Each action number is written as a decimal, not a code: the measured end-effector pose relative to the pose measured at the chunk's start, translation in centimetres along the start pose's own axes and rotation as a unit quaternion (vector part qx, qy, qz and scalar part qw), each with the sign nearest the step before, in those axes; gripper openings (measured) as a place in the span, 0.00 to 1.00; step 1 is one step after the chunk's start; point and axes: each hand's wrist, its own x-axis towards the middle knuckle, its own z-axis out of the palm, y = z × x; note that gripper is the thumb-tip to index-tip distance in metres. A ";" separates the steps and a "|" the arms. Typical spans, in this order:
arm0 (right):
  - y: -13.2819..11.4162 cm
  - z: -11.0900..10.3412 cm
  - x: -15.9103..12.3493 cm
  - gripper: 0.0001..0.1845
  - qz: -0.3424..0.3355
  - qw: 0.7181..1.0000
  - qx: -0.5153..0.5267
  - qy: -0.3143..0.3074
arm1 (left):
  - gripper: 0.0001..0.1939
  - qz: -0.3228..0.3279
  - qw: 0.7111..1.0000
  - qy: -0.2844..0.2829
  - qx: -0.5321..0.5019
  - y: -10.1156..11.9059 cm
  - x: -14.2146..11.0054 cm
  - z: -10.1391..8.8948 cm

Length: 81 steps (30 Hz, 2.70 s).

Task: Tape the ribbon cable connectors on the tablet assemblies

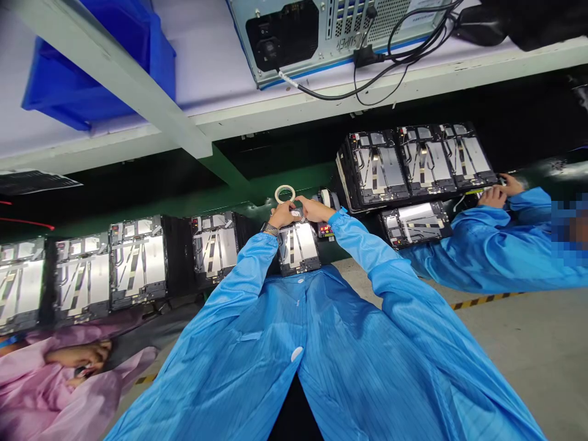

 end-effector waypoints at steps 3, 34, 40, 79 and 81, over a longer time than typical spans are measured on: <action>0.2 0.1 0.0 0.42 -0.001 1.000 0.007 0.014 | 0.27 -0.004 1.000 -0.001 -0.003 -0.1 0.1 0.2; -1.6 1.8 -0.8 0.45 0.049 0.988 -0.137 0.052 | 0.33 0.010 1.000 0.009 0.021 -0.7 0.5 0.7; -2.0 1.7 -0.2 0.43 0.074 0.984 -0.152 0.057 | 0.31 0.022 1.000 0.011 0.013 -0.6 0.5 0.6; -5.2 10.6 1.1 0.36 -0.038 0.975 0.098 0.196 | 0.18 -0.033 0.929 0.226 -0.292 -10.4 -6.8 1.6; -5.1 10.2 1.6 0.35 -0.058 0.975 0.090 0.192 | 0.21 -0.043 0.925 0.203 -0.319 -10.3 -7.1 3.4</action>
